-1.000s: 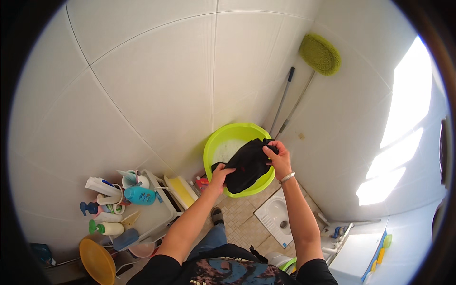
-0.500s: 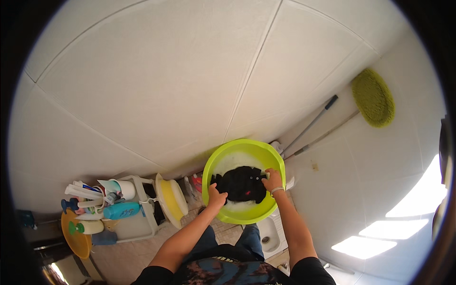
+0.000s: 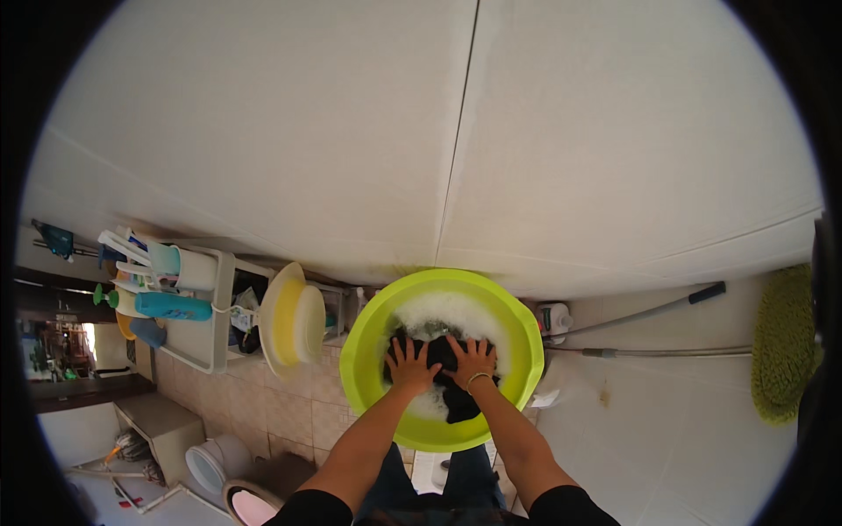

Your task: The person hand-washes several pieces of clothing in a green basin filled with soapy water. They scrub and rinse a gray cloth, a black garment, and a yellow cloth, then transfer them to another basin.

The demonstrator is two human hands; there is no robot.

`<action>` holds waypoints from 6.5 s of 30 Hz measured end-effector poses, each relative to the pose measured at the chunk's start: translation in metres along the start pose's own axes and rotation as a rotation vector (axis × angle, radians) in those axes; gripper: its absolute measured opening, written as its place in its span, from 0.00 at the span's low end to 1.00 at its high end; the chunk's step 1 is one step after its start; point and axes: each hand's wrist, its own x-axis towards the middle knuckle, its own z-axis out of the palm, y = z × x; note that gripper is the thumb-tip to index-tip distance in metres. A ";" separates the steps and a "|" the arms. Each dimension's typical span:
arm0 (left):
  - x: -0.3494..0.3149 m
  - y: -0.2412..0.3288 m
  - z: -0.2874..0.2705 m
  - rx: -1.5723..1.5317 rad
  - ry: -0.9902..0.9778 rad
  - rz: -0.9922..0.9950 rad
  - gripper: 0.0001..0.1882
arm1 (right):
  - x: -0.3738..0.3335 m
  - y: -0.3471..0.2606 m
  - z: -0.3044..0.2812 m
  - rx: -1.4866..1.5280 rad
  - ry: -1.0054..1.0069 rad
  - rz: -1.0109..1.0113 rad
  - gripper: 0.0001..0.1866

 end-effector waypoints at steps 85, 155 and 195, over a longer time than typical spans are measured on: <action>0.033 0.017 -0.013 -0.269 0.181 0.131 0.34 | 0.033 0.013 0.022 -0.033 0.223 0.111 0.31; -0.134 0.014 -0.091 -2.414 -0.406 0.496 0.11 | -0.066 0.012 -0.092 2.002 -0.567 -0.187 0.44; 0.001 -0.005 -0.027 -2.622 -0.714 0.535 0.17 | -0.108 -0.090 -0.066 0.699 0.931 -0.569 0.07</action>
